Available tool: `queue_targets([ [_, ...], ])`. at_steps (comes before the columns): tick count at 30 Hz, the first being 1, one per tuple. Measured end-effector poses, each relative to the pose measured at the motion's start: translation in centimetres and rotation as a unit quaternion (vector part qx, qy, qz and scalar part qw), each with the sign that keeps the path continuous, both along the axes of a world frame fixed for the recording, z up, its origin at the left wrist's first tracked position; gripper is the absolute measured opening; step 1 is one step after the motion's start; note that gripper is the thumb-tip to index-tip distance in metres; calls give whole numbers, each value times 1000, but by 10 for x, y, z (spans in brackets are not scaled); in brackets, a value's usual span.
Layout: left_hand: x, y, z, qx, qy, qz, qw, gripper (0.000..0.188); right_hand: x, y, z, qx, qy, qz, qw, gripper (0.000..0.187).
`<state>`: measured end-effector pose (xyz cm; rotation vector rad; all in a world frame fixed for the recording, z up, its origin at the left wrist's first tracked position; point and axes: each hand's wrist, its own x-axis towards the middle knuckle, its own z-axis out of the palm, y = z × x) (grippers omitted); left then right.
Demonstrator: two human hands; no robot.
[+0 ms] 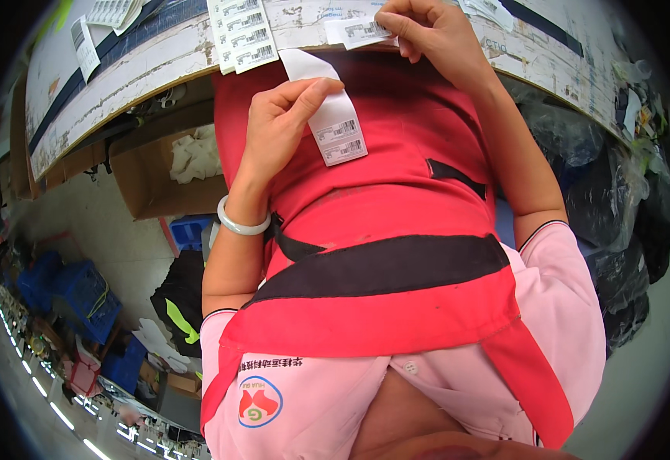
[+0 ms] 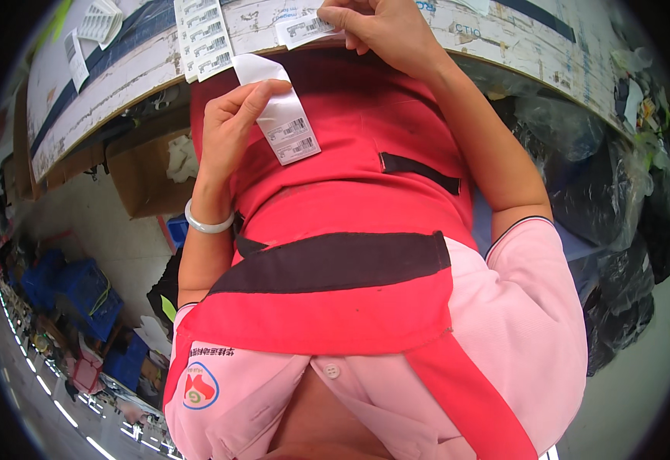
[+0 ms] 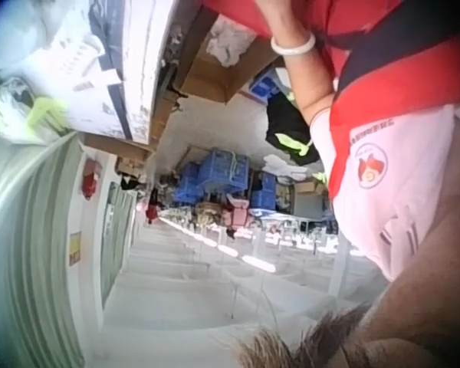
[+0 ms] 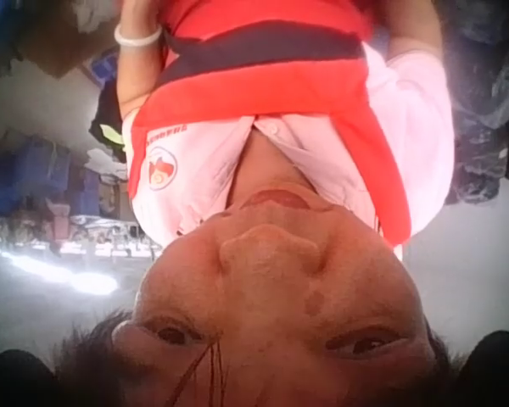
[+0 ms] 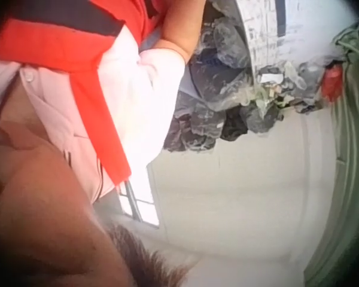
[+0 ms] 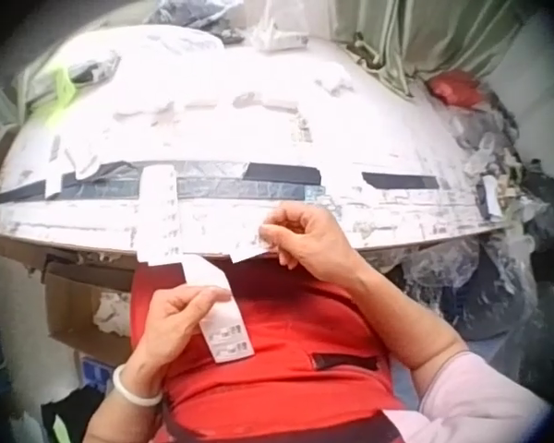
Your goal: The recorder is picking up and folding small labels or barcodes at a workstation.
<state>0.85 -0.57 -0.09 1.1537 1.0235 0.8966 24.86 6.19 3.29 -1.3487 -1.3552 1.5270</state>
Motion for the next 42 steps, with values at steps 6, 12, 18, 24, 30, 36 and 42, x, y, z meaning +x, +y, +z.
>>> queue_targets([
  [6, 4, 3, 8, -49, -25, 14, 998, 21, -14, -27, 13, 76, -81, 72, 991, 16],
  [12, 6, 1, 10, -88, -101, 31, 991, 18, -13, -29, 29, 41, 10, -64, 997, 14],
  [18, 6, 0, 13, -86, -19, -5, 996, 19, -3, -34, 18, -5, -3, 96, 995, 19],
  [24, 1, -8, 21, -73, -71, -10, 995, 19, 89, 9, -7, 169, -183, -124, 961, 23],
  [30, 5, -2, 24, -75, -27, -19, 997, 27, 111, 11, -4, 339, -482, -196, 784, 20],
  [36, 13, -1, 21, -19, -19, 22, 999, 20, -1, -45, 16, 5, -69, 197, 978, 20],
  [42, -1, -3, 25, -38, -81, -8, 996, 23, -23, -51, 1, -65, 39, 137, 988, 16],
])
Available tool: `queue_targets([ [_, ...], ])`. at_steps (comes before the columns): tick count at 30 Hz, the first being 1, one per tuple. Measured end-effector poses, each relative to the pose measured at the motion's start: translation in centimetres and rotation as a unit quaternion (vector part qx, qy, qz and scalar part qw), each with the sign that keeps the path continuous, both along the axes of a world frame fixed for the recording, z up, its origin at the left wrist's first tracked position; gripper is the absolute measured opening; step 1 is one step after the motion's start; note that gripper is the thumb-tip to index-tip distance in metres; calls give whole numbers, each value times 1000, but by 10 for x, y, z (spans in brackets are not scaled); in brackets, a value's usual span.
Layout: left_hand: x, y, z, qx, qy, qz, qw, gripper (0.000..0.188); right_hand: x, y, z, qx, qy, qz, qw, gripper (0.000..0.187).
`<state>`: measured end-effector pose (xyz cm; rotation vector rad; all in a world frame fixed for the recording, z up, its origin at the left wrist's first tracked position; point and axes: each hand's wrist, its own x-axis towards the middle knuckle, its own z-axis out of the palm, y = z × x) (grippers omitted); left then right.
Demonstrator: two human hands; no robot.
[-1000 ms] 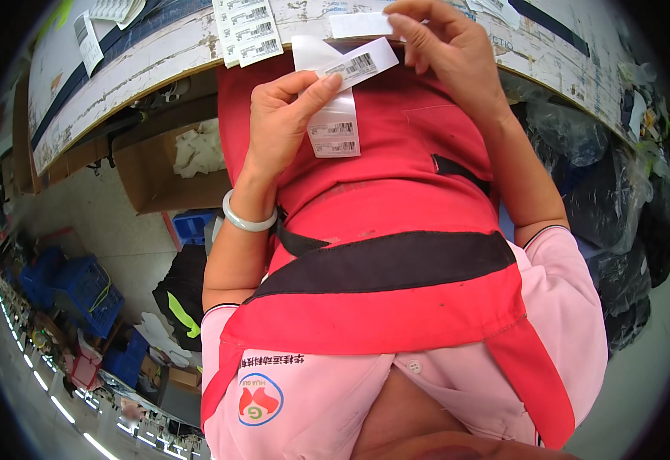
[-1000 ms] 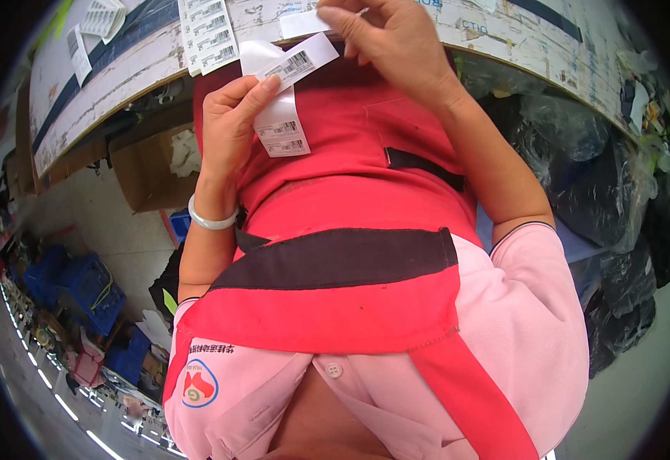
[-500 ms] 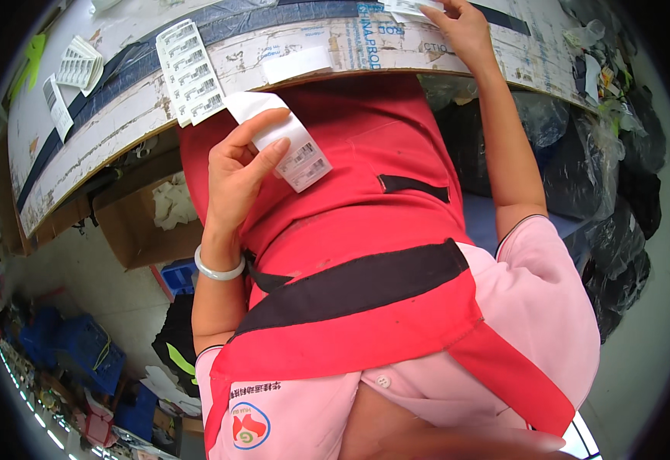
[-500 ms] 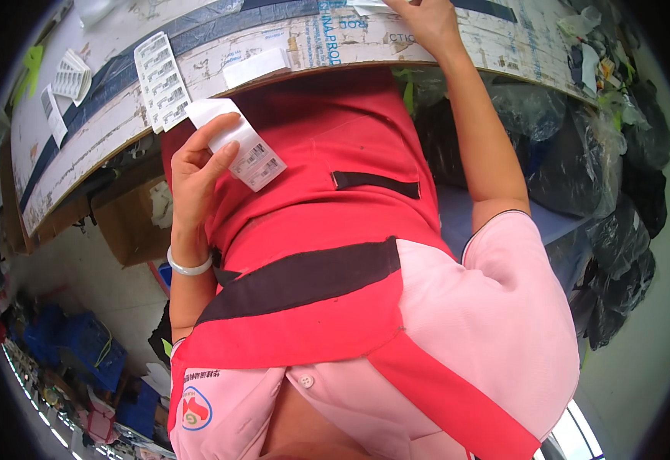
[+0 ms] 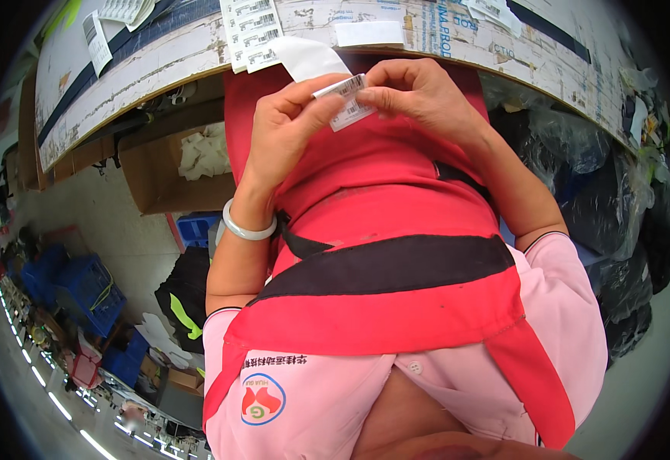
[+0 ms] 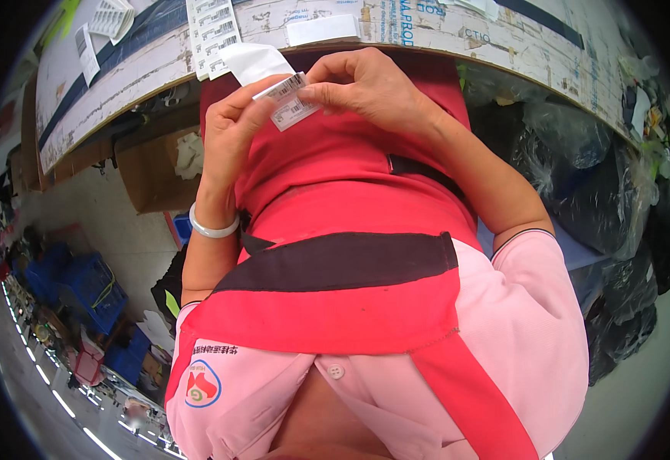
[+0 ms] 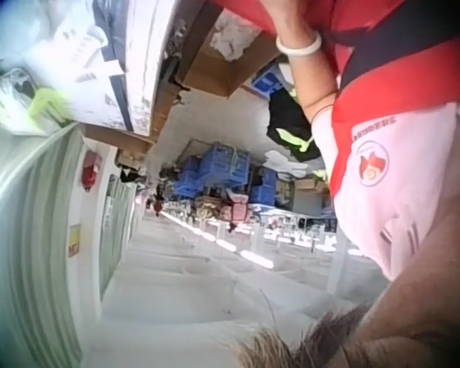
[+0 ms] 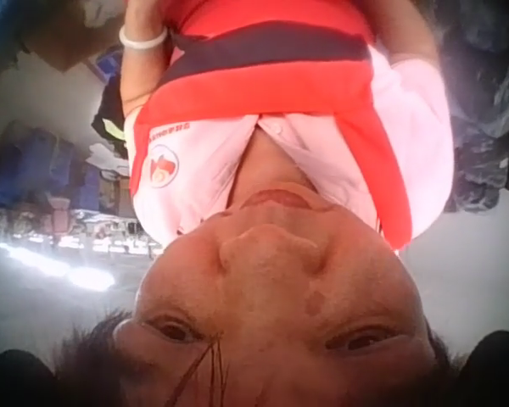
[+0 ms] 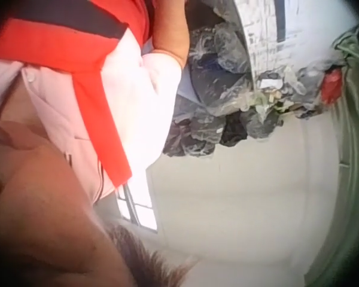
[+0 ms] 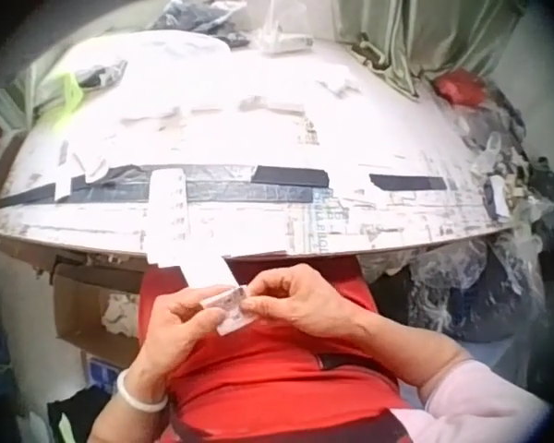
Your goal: The recorder is picking up and folding small labels or barcodes at a workstation.
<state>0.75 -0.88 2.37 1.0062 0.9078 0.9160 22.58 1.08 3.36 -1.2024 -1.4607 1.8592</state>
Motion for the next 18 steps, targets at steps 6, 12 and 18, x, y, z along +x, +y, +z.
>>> queue_targets([
  [6, -4, -7, -10, -15, 46, 14, 999, 20, -17, -9, -5, 173, -9, -86, 981, 14],
  [12, -4, -6, -17, -1, 37, -1, 999, 21, -9, -4, -5, 245, -53, -55, 967, 10],
  [18, -5, 2, -13, 26, 57, -10, 998, 53, 10, 35, -4, 114, -71, -129, 982, 15],
])
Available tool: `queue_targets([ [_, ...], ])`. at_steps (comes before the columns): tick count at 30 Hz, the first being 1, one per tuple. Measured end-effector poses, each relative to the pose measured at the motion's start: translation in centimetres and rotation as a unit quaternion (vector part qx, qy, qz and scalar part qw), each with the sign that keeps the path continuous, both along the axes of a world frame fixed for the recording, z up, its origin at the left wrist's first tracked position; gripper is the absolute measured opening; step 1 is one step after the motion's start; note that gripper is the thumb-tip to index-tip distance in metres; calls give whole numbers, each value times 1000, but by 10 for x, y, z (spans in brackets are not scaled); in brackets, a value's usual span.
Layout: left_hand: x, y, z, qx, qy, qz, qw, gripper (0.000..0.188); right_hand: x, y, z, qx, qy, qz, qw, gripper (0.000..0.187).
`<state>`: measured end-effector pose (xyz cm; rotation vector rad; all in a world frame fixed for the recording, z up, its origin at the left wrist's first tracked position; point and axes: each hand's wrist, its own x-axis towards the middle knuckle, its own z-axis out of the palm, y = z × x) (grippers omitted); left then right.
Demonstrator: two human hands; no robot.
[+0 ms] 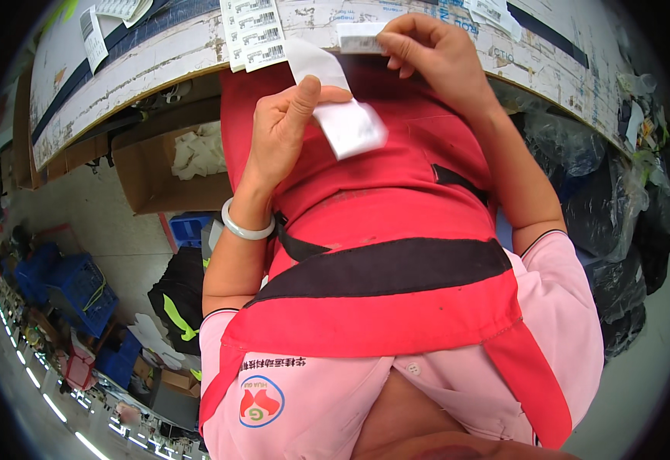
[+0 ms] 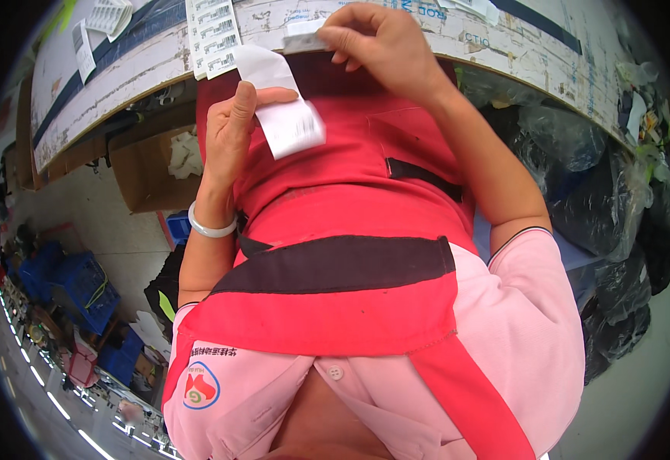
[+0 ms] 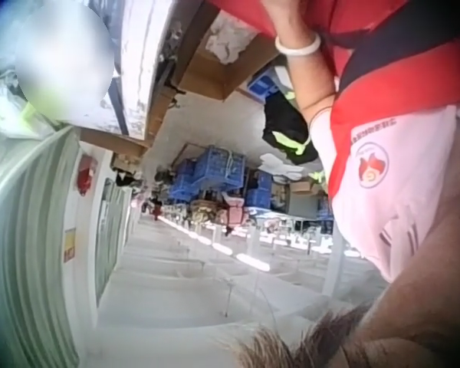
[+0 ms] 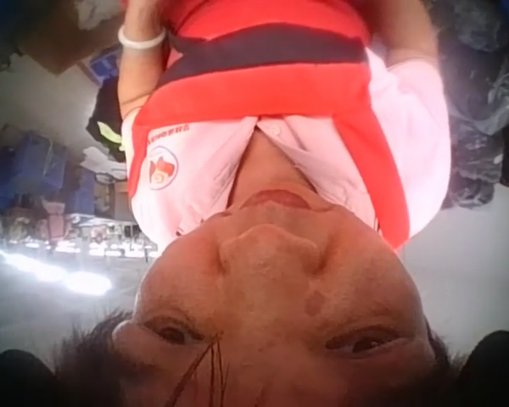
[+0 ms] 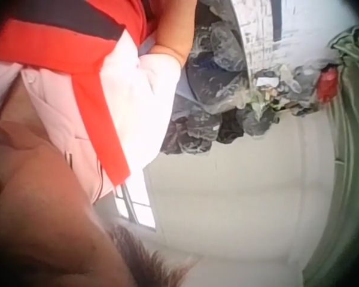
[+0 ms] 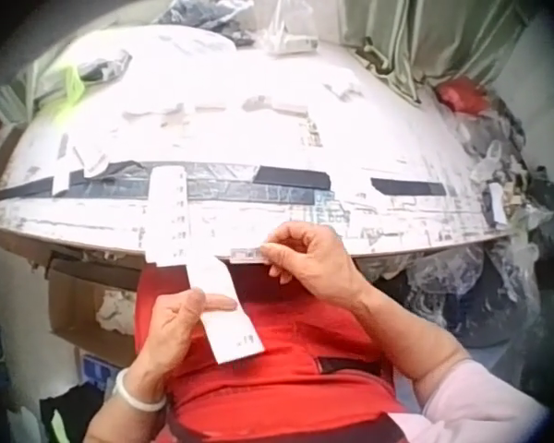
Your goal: The recorder is picking up and folding small labels or barcodes at a workstation.
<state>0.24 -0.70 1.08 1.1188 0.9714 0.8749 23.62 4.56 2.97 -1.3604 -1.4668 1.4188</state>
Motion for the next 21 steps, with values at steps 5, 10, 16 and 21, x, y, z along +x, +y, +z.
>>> queue_targets([
  [5, -3, 1, -1, -17, 10, 1, 1000, 47, 10, 25, 4, -96, 17, -18, 995, 13],
  [10, -1, 2, -2, -14, 7, 4, 1000, 38, 9, 30, -1, -108, -8, -3, 994, 13],
  [16, 0, 2, -3, -11, 12, 5, 1000, 36, 9, 30, -7, -96, 10, -2, 995, 14],
  [21, 0, 1, -5, -7, 15, 2, 1000, 35, 8, 32, -8, -107, -5, -5, 994, 14],
])
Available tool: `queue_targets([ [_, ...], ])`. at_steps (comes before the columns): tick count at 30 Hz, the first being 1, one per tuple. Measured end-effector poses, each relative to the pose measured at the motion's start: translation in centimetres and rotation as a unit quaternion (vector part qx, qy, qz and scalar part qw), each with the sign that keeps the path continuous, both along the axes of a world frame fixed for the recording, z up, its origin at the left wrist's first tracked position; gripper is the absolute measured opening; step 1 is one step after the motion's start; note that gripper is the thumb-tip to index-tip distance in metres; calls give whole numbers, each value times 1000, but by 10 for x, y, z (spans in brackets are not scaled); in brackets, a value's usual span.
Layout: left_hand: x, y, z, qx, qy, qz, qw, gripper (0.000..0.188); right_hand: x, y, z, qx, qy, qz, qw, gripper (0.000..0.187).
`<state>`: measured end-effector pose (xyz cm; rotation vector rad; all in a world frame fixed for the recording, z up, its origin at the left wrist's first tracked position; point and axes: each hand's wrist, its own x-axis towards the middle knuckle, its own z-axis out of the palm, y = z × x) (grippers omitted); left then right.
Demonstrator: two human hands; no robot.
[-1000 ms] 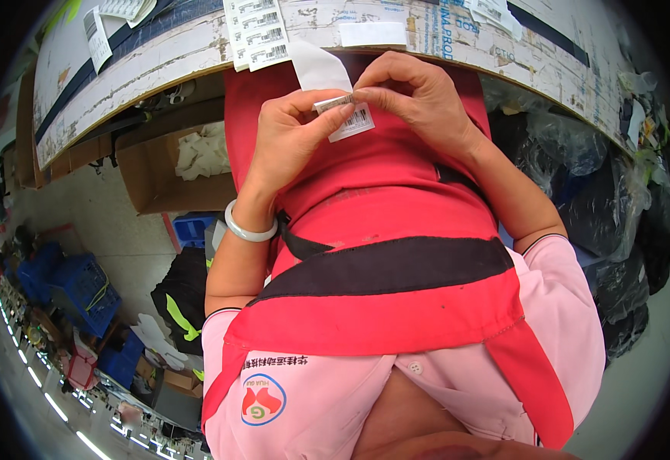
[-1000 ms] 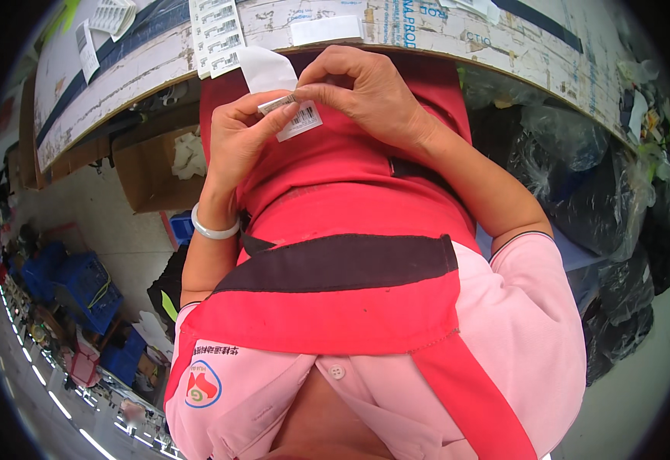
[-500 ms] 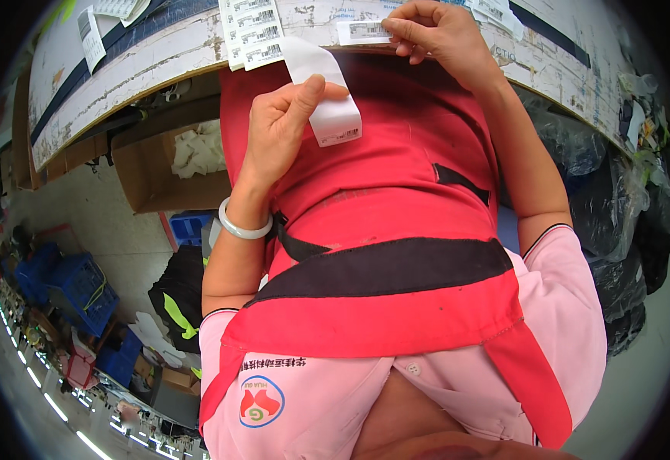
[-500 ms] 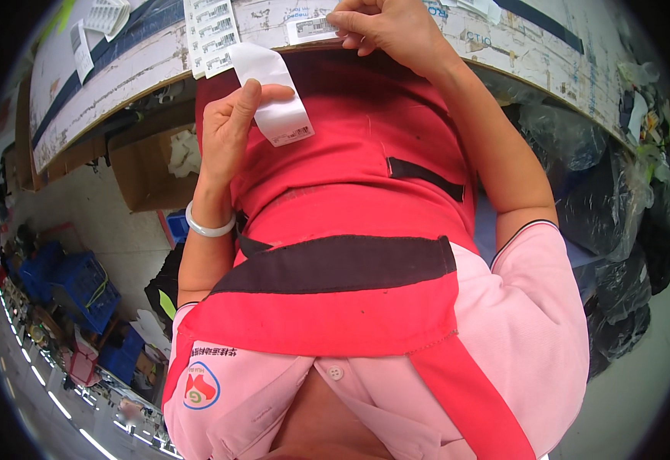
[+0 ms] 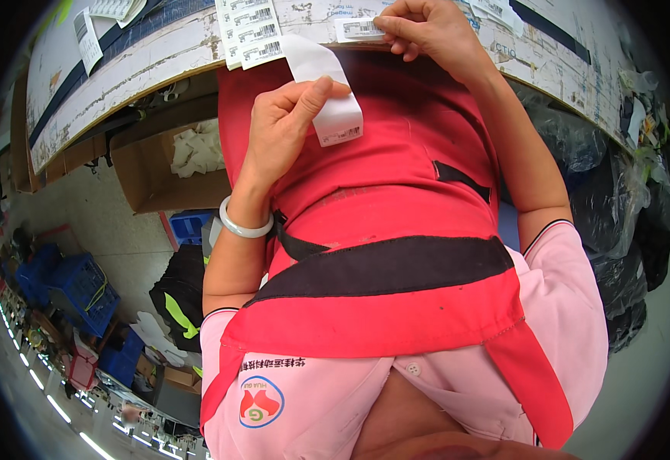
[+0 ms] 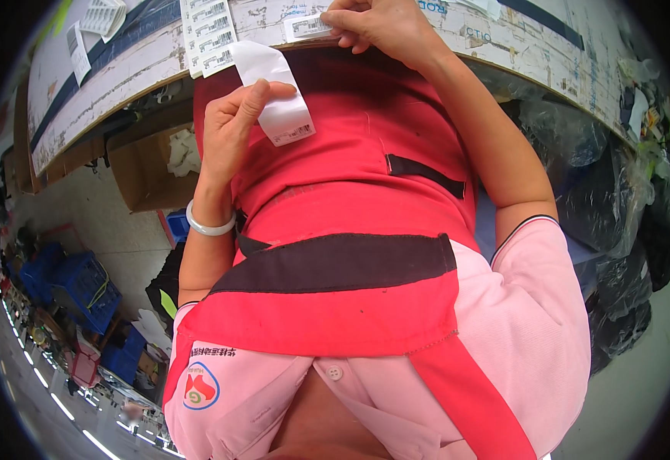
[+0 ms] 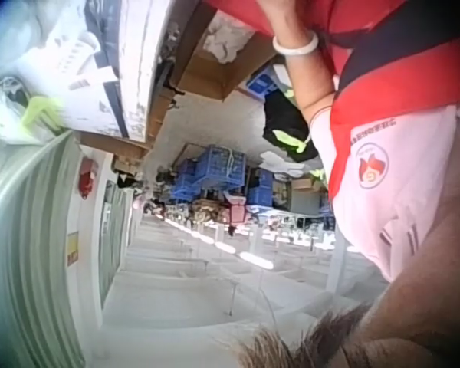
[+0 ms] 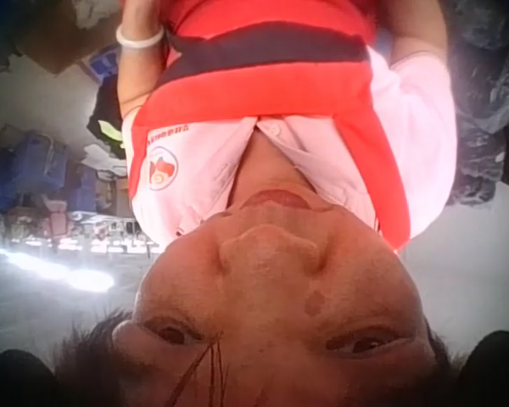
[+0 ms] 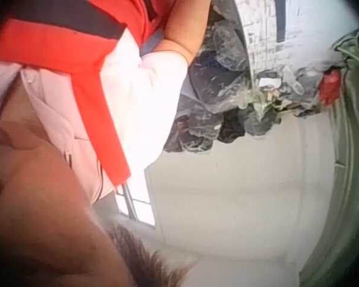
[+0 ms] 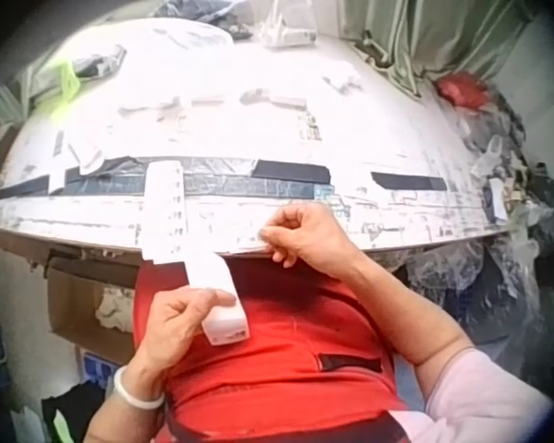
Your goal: The recorder is picking up and folding small labels or barcodes at a workstation.
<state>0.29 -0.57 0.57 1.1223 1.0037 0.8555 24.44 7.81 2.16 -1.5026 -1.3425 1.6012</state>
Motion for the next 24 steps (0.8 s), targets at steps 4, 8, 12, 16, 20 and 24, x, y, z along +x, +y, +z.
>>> queue_targets([
  [4, 1, 0, -2, 13, -2, 3, 1000, 33, -1, 1, 0, 2, -2, 2, 1000, 15],
  [8, 2, -1, -2, 13, -1, 2, 1000, 33, -2, 1, 2, -1, -10, -3, 1000, 15],
  [12, 3, -1, -2, 10, -1, 4, 1000, 31, -3, 1, 4, -1, -13, 4, 1000, 15],
  [16, 2, -1, -5, 19, 6, 0, 1000, 30, -2, 1, 2, -3, -10, 3, 1000, 15],
  [20, 2, -1, -6, 18, 4, -3, 1000, 30, -4, 1, 5, -3, -15, 4, 1000, 14],
  [24, 3, -1, -5, 20, 6, -2, 1000, 29, -3, 1, 3, 1, -24, 10, 1000, 14],
])
